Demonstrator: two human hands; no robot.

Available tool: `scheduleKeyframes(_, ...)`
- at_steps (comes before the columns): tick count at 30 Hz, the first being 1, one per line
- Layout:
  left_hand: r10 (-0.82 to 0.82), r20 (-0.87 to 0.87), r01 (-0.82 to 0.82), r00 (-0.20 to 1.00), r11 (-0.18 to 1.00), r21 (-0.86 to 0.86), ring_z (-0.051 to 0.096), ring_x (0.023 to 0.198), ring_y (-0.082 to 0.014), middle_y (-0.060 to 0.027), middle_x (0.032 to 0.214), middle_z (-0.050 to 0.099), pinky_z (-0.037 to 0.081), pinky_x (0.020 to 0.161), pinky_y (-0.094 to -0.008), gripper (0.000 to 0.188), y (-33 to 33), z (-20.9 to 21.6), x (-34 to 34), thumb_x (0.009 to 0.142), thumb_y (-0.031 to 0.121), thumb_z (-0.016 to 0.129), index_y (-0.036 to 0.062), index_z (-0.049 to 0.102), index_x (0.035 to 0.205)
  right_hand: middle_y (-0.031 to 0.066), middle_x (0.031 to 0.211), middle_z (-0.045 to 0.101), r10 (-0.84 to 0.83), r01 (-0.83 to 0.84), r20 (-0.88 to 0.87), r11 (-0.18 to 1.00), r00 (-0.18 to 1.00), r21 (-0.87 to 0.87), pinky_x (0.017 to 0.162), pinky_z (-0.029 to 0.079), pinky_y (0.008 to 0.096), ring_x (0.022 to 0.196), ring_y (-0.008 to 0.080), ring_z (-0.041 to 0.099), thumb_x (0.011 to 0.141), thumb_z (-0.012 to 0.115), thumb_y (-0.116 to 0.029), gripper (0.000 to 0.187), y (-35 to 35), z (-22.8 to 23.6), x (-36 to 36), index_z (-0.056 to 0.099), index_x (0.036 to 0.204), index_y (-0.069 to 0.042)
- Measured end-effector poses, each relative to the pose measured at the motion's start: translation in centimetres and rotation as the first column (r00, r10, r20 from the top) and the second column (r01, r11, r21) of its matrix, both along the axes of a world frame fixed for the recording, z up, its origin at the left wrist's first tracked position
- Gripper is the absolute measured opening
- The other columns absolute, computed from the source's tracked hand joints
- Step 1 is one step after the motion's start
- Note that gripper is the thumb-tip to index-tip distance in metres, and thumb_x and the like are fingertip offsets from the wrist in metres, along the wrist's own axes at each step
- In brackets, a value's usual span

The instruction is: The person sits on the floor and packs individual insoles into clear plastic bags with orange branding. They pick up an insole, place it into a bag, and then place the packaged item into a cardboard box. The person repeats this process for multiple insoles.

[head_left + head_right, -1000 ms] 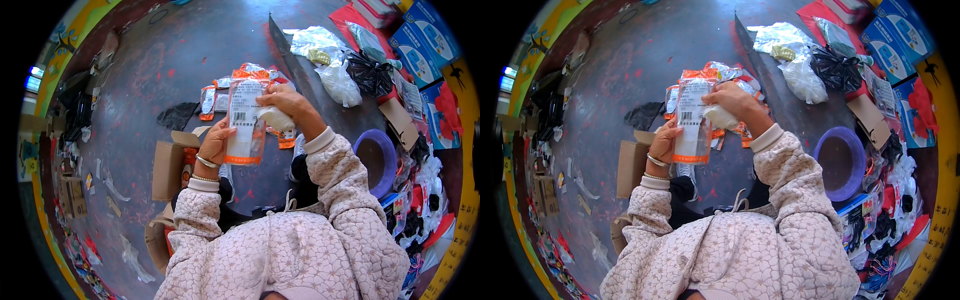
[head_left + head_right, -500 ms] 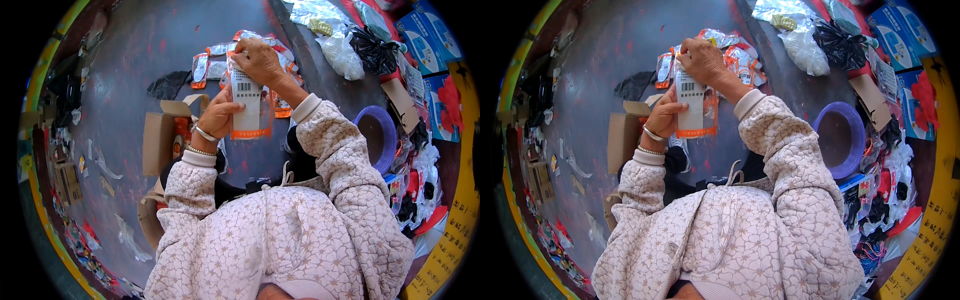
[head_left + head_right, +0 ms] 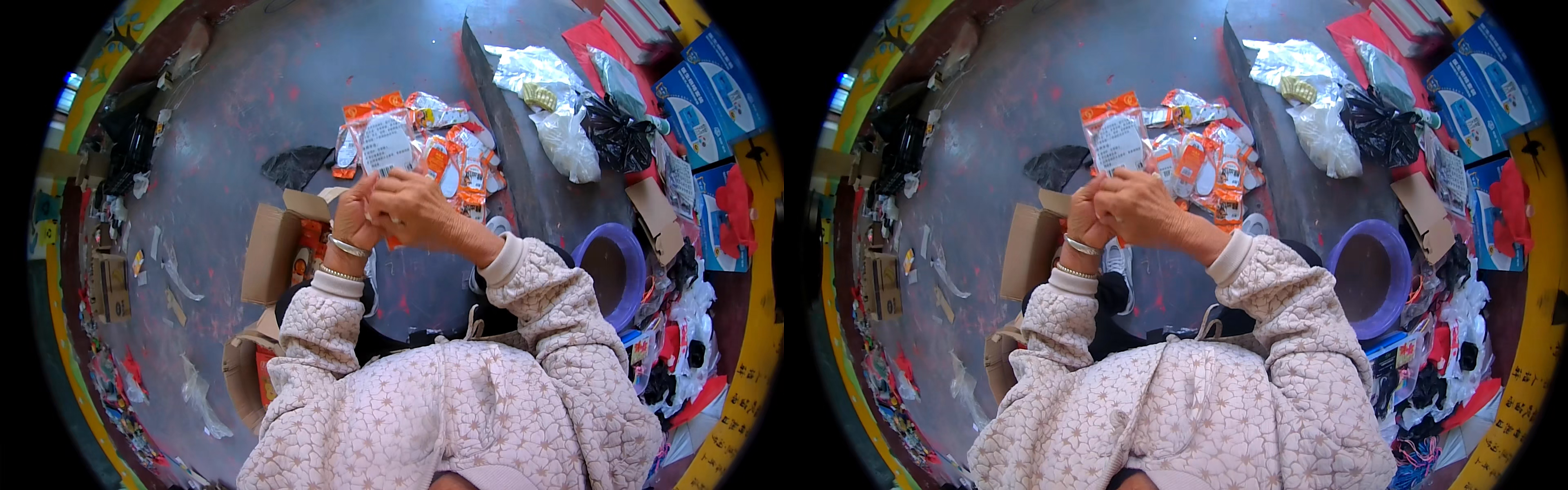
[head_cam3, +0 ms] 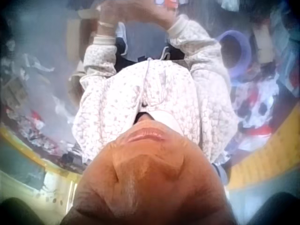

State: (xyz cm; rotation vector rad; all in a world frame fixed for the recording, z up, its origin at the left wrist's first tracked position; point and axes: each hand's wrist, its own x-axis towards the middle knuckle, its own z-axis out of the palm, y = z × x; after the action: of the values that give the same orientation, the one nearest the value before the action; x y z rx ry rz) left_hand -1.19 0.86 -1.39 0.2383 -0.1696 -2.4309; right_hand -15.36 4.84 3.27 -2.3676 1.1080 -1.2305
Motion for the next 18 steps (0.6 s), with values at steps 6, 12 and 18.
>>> scheduleKeyframes(6, 0.142, 0.156, -0.152, 0.977, 0.987, 0.055, 0.049, 0.113, -0.031, -0.0175, 0.121, 0.051, 0.038, 0.098, -0.0503, 0.036, -0.6, 0.8, 0.5, 0.096, 0.022, 0.038, 0.0018, 0.04, 0.125, 0.0037, 0.078, 0.059, 0.217, -0.184, -0.103, 0.947, 0.971, 0.262, 0.067, 0.046, 0.0367, 0.082, 0.0238, 0.058, 0.07, 0.061, -0.011, 0.006, 1.6, 0.9, -1.1, 0.056, 0.067, -0.009)
scheduleKeyframes(12, 0.382, 0.237, -0.413, 0.894, 0.906, 0.098, 0.038, 0.124, -0.0345, -0.0155, 0.134, 0.04, 0.026, 0.105, -0.0556, 0.041, -1.4, 2.4, 0.5, 0.098, 0.027, 0.03, 0.0036, 0.034, 0.131, 0.0104, 0.07, 0.058, -0.431, 0.404, -0.017, 0.829, 0.902, 0.386, 0.057, 0.047, 0.0348, 0.063, 0.0282, 0.059, 0.077, 0.062, -0.011, 0.009, -0.3, 0.2, -6.8, 0.057, 0.074, -0.004)
scheduleKeyframes(18, 0.266, 0.134, -0.29, 0.954, 0.935, 0.203, 0.04, 0.123, -0.034, -0.0173, 0.133, 0.043, 0.028, 0.104, -0.051, 0.042, -1.1, 0.0, 0.0, 0.097, 0.029, 0.033, 0.0024, 0.037, 0.13, 0.0062, 0.069, 0.053, -0.26, 0.28, 0.159, 0.952, 0.952, -0.121, 0.054, 0.047, 0.0332, 0.065, 0.0229, 0.057, 0.066, 0.064, -0.003, 0.011, 0.7, 1.2, -0.6, 0.055, 0.07, -0.008)
